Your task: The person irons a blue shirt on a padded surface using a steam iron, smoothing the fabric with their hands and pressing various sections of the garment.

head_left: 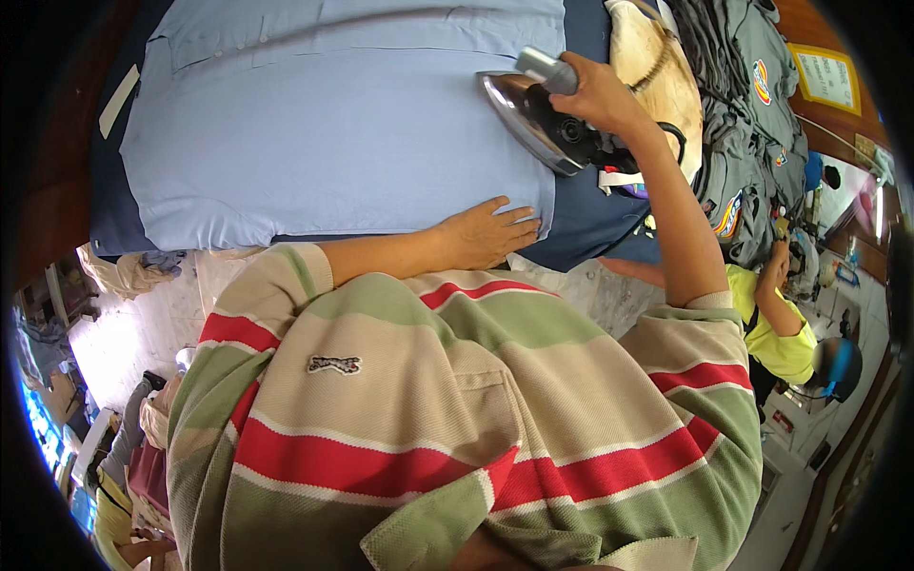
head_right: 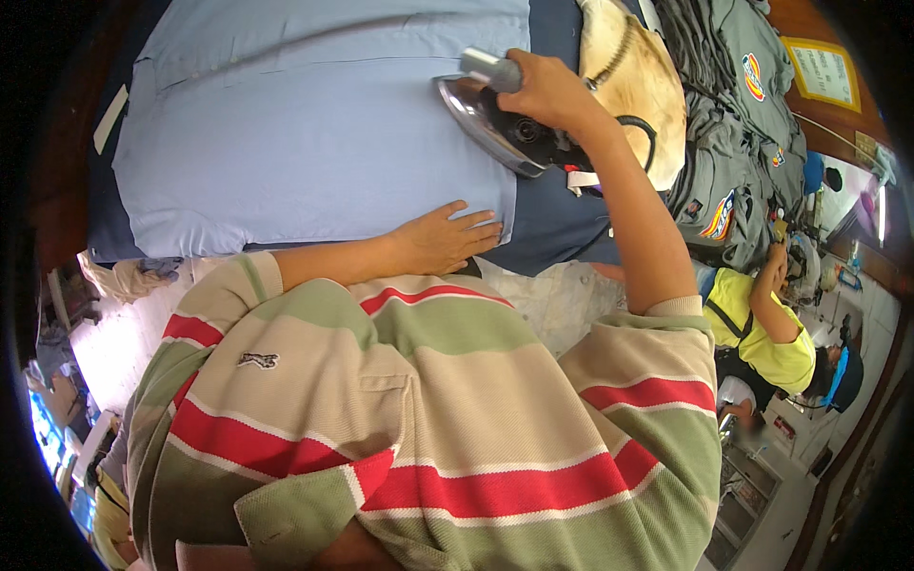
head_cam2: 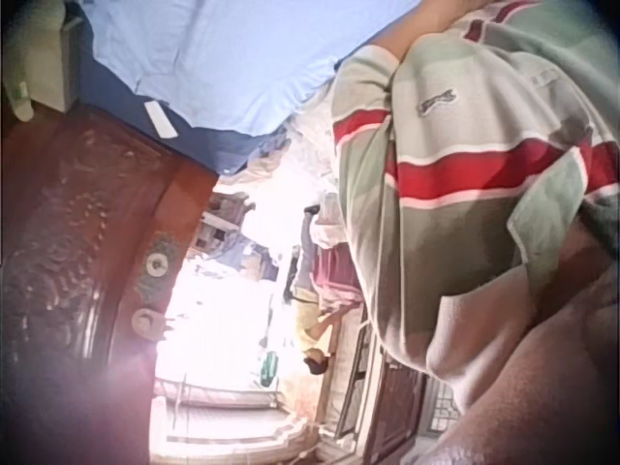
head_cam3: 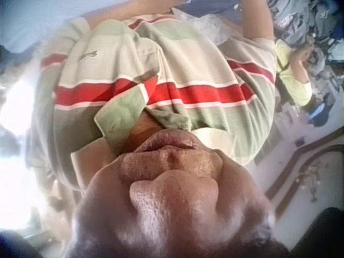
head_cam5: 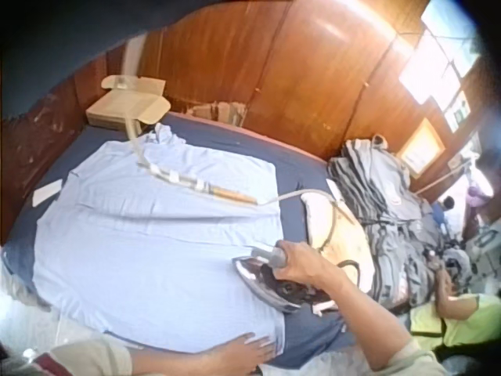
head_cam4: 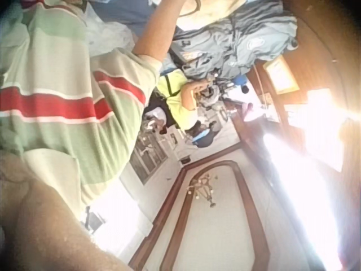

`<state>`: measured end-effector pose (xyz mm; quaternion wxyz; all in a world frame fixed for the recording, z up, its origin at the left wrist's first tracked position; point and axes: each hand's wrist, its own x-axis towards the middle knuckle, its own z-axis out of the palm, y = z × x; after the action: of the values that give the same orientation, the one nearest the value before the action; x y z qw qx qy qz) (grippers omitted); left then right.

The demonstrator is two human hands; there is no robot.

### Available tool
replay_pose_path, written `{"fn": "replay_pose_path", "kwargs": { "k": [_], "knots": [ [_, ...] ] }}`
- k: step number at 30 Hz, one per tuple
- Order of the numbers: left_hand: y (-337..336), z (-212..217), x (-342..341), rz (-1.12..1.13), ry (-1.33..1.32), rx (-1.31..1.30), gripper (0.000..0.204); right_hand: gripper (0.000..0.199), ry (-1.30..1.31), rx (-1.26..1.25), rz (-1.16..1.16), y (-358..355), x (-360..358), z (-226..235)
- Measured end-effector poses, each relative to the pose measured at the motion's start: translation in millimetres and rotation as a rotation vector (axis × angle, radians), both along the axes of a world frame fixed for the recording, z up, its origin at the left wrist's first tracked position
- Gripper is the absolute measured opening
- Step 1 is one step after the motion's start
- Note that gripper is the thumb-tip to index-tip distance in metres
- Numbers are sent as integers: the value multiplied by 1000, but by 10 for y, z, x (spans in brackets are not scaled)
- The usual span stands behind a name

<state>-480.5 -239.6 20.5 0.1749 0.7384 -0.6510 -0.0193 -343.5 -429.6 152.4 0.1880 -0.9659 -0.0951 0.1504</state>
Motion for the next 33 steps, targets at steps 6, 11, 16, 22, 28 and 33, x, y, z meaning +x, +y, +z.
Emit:
{"fn": "replay_pose_path", "kwargs": {
  "k": [6,11,16,22,28,33],
  "knots": [
    [-129,-53,-261,142,-53,21,51,48,-43,-12,180,776,72,-43],
    [-132,-22,-318,137,30,-57,47,48,-2,4,104,1212,72,-134],
    [73,37,-131,-64,186,-218,42,54,9,27,-23,660,-140,-87],
    [1259,197,194,493,23,-350,23,55,121,106,-151,241,-72,-48],
    [2341,140,-118,1298,-101,-287,27,49,0,103,246,1409,112,-102],
    [2590,-3,-312,1181,-96,-199,21,46,3,116,412,2254,272,-154]
  ]
}}
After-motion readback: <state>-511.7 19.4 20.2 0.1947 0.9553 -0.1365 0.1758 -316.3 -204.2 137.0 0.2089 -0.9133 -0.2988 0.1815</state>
